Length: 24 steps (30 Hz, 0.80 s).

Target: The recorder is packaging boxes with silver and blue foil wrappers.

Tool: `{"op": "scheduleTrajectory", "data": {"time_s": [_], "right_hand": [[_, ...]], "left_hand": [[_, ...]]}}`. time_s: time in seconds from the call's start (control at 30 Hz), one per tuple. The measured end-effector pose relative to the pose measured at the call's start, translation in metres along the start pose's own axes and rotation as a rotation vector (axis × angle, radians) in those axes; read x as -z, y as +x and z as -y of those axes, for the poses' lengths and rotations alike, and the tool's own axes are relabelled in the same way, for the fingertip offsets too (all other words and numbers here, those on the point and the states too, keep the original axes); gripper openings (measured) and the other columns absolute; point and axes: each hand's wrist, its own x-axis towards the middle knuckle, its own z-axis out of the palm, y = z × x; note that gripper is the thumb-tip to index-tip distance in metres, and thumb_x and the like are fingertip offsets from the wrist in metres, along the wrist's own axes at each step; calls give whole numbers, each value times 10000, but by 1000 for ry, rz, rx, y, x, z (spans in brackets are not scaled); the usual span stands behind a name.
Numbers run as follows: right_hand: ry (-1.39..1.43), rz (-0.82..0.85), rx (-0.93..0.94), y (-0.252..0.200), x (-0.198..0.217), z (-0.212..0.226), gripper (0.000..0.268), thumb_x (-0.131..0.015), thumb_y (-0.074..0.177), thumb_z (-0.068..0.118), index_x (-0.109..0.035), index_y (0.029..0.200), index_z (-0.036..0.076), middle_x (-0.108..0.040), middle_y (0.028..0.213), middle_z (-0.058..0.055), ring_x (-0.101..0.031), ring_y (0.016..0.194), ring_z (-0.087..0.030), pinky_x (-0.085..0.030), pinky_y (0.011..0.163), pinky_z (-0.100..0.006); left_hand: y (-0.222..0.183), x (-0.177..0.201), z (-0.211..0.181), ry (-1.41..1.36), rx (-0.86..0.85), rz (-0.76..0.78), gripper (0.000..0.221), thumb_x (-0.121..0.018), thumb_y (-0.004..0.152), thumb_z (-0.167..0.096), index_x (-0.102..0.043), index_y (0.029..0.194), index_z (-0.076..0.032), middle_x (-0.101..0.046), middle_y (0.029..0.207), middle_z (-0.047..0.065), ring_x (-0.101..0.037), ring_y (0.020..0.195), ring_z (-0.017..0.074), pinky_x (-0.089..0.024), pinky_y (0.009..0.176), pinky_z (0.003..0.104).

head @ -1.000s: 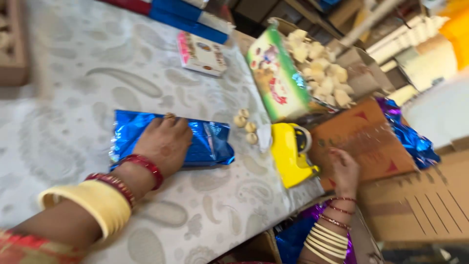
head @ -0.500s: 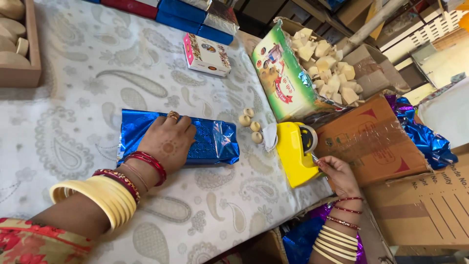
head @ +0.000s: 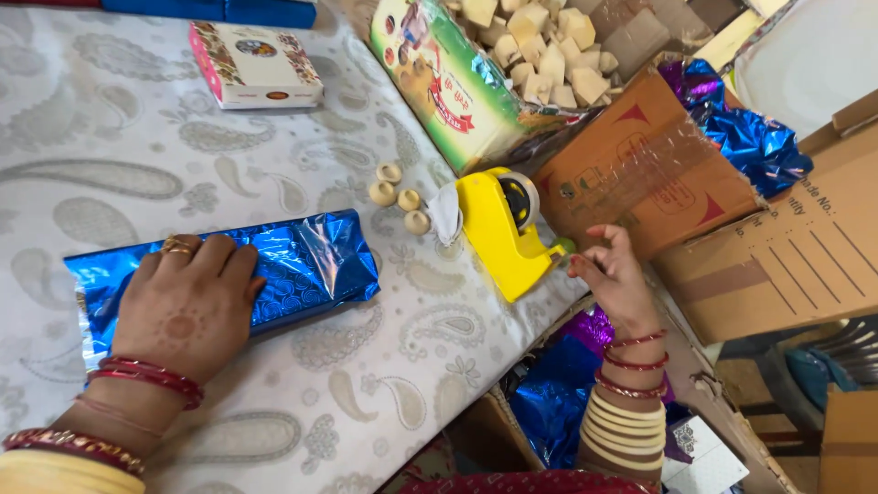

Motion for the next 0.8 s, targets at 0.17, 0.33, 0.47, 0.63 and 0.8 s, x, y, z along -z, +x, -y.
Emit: {"op": "scheduleTrajectory", "data": {"time_s": [0.17, 0.33, 0.47, 0.63, 0.8], "right_hand": [[104, -21, -46, -17, 0, -32, 449, -590, 933, -74, -404, 1324, 46, -664, 921, -87, -630, 869, -115, -471, 767, -221], [228, -40, -186, -13, -12, -58, 400, -610, 946, -40, -428, 1285, 68, -705, 938, -117, -581, 793, -107, -432, 679, -227], [206, -50, -199, -15, -6, -71, 346, -653, 958, 23, -471, 1247, 70, -691, 967, -91, -580, 790, -106, -418, 657, -239], [228, 85, -143, -1, 3, -79, 314, -639, 967, 70, -502, 1250, 71, -693, 1018, -82, -589, 809, -101, -435, 677, -241], [61, 60, -318, 15, 14, -139, 323, -655, 922, 27, -497, 1203, 60, -698, 892, -117, -538, 662, -130, -395, 578, -276]], "left_hand": [[-2, 0, 0, 44, -11, -4, 228, -664, 891, -332, -708, 1019, -148, -676, 1000, 40, -658, 1025, 271, -522, 900, 416], [-3, -2, -2, 63, -11, -42, 296, -668, 900, -332, -730, 1128, -154, -685, 1058, 36, -658, 1066, 272, -516, 922, 416], [3, -14, -2, 0, 25, 7, 267, -667, 881, -321, -718, 1076, -146, -683, 1041, 70, -641, 1077, 314, -498, 921, 444], [-1, -5, 4, -159, 111, 64, 415, -684, 861, -279, -621, 1206, -57, -654, 1164, 151, -586, 1139, 339, -436, 980, 459], [3, -1, -1, -163, 115, 12, 621, -691, 860, -289, -485, 1375, -10, -635, 1182, 154, -573, 1152, 330, -429, 966, 452]]}}
